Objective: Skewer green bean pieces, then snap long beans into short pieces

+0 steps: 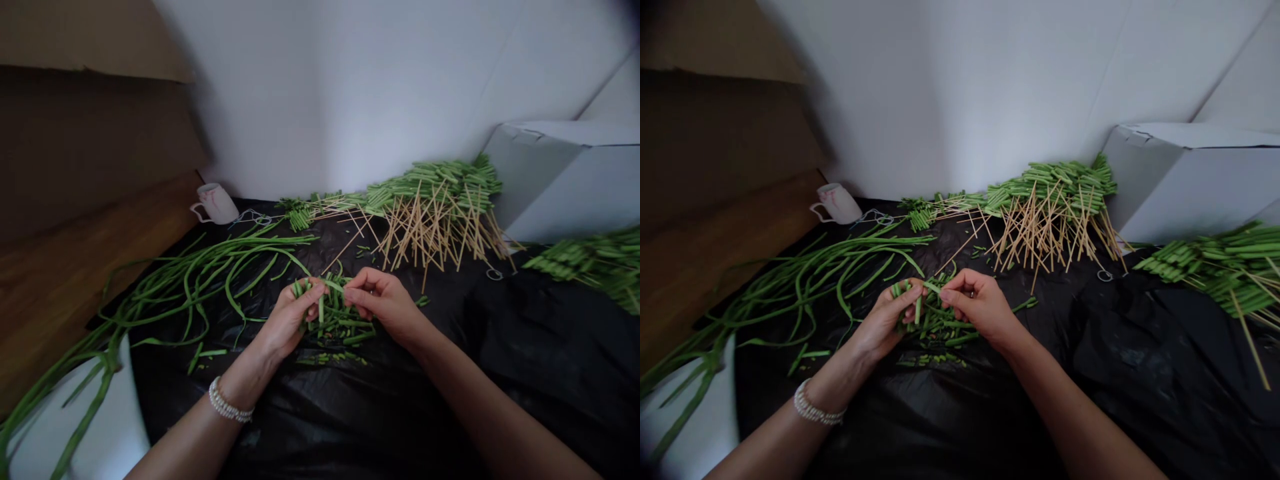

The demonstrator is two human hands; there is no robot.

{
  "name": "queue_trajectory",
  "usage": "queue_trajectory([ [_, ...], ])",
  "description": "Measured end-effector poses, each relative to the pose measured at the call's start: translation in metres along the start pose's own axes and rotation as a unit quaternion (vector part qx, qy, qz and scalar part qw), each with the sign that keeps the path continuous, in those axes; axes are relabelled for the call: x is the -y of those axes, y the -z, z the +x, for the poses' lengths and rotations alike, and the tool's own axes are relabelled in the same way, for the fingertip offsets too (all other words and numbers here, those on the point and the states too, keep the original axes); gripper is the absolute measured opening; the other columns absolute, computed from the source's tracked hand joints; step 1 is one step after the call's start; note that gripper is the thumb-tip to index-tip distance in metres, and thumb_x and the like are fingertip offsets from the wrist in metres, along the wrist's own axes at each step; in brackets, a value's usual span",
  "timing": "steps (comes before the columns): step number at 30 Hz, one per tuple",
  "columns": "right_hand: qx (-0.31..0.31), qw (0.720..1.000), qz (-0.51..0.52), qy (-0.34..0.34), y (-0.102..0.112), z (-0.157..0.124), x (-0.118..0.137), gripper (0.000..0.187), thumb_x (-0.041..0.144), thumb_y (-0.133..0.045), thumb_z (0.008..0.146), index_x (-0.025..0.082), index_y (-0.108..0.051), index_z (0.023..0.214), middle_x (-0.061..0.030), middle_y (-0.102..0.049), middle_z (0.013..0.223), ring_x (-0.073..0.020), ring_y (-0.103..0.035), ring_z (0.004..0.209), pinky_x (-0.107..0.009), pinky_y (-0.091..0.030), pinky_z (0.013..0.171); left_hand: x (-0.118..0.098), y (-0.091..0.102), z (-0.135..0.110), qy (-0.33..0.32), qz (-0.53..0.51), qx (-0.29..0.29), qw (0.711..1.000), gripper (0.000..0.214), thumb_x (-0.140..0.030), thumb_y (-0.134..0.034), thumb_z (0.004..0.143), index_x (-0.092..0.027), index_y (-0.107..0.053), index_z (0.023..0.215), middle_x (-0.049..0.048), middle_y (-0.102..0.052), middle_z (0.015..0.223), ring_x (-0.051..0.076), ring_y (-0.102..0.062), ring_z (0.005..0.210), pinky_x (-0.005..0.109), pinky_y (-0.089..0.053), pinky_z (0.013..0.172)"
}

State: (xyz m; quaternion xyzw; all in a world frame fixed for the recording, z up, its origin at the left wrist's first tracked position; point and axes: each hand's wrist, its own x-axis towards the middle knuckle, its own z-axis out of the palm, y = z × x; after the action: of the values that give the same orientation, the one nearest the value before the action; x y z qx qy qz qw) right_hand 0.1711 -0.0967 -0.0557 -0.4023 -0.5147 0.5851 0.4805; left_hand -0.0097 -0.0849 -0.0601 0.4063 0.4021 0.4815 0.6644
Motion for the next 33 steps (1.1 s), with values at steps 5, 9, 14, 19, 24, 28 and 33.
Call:
queue_trajectory([
  [5, 0.025, 1.000, 0.007, 0.005, -0.002, -0.003, 0.001, 0.018, 0.032, -0.075, 0.073, 0.018, -0.064, 0.073, 0.0012, -0.065, 0.065, -0.0063, -0.048, 0.046, -0.021, -0.035, 0.043, -0.009, 0.013, 0.012, -0.056, -0.060, -0.082, 0.993, 0.023, -0.027, -0.078, 0.070, -0.012, -0.059, 0.071, -0.0069, -0.042, 0.055, 0.003, -0.033, 0.046, 0.012, -0.025, 0.039],
  [9, 0.017, 0.999, 0.028, -0.001, -0.003, -0.003, 0.000, 0.014, 0.031, -0.070, 0.077, 0.018, -0.067, 0.083, -0.0015, -0.070, 0.071, -0.0074, -0.052, 0.049, -0.021, -0.037, 0.043, -0.013, 0.019, 0.013, 0.050, -0.149, 0.011, 0.987, 0.020, -0.023, -0.070, 0.073, -0.013, -0.054, 0.069, -0.0025, -0.050, 0.065, 0.004, -0.041, 0.049, 0.012, -0.028, 0.039],
  [14, 0.030, 0.999, 0.022, -0.005, -0.002, -0.002, 0.000, 0.016, 0.030, -0.069, 0.077, 0.019, -0.064, 0.088, -0.0023, -0.072, 0.077, -0.0076, -0.053, 0.050, -0.021, -0.038, 0.044, -0.006, 0.008, 0.003, 0.094, -0.039, 0.089, 0.991, 0.027, -0.038, -0.063, 0.084, -0.013, -0.058, 0.078, -0.0015, -0.053, 0.065, 0.003, -0.038, 0.043, 0.013, -0.022, 0.036],
  [19, 0.040, 0.998, -0.040, 0.007, -0.005, -0.003, 0.001, 0.012, 0.029, -0.070, 0.076, 0.019, -0.063, 0.077, 0.0028, -0.064, 0.065, -0.0066, -0.047, 0.051, -0.021, -0.036, 0.048, -0.004, 0.002, -0.005, 0.093, 0.061, 0.165, 0.980, 0.026, -0.037, -0.070, 0.081, -0.015, -0.058, 0.086, -0.0014, -0.058, 0.066, 0.002, -0.039, 0.044, 0.013, -0.022, 0.039],
  [24, -0.006, 0.999, -0.038, -0.003, -0.005, 0.000, -0.002, 0.018, 0.033, -0.069, 0.077, 0.020, -0.064, 0.089, 0.0033, -0.061, 0.064, -0.0072, -0.045, 0.047, -0.023, -0.034, 0.045, -0.005, 0.003, -0.001, 0.025, 0.054, 0.081, 0.995, 0.026, -0.030, -0.075, 0.077, -0.017, -0.060, 0.094, -0.0054, -0.054, 0.063, 0.002, -0.035, 0.044, 0.014, -0.022, 0.041],
  [28, -0.036, 0.999, -0.022, -0.010, -0.003, 0.002, -0.006, 0.022, 0.040, -0.066, 0.079, 0.019, -0.063, 0.086, 0.0025, -0.061, 0.062, -0.0073, -0.044, 0.045, -0.022, -0.032, 0.043, -0.003, 0.006, 0.006, -0.085, 0.052, -0.036, 0.994, 0.033, -0.028, -0.077, 0.075, -0.020, -0.061, 0.103, -0.0062, -0.054, 0.068, 0.004, -0.043, 0.053, 0.015, -0.034, 0.049],
  [33, -0.036, 0.999, -0.027, -0.009, -0.003, 0.003, -0.005, 0.021, 0.039, -0.065, 0.081, 0.019, -0.063, 0.086, 0.0030, -0.060, 0.061, -0.0072, -0.045, 0.045, -0.022, -0.033, 0.043, 0.004, 0.008, 0.006, -0.082, 0.070, 0.000, 0.994, 0.051, -0.041, -0.066, 0.086, -0.021, -0.054, 0.131, 0.0084, -0.064, 0.123, 0.018, -0.060, 0.110, 0.030, -0.046, 0.096],
])
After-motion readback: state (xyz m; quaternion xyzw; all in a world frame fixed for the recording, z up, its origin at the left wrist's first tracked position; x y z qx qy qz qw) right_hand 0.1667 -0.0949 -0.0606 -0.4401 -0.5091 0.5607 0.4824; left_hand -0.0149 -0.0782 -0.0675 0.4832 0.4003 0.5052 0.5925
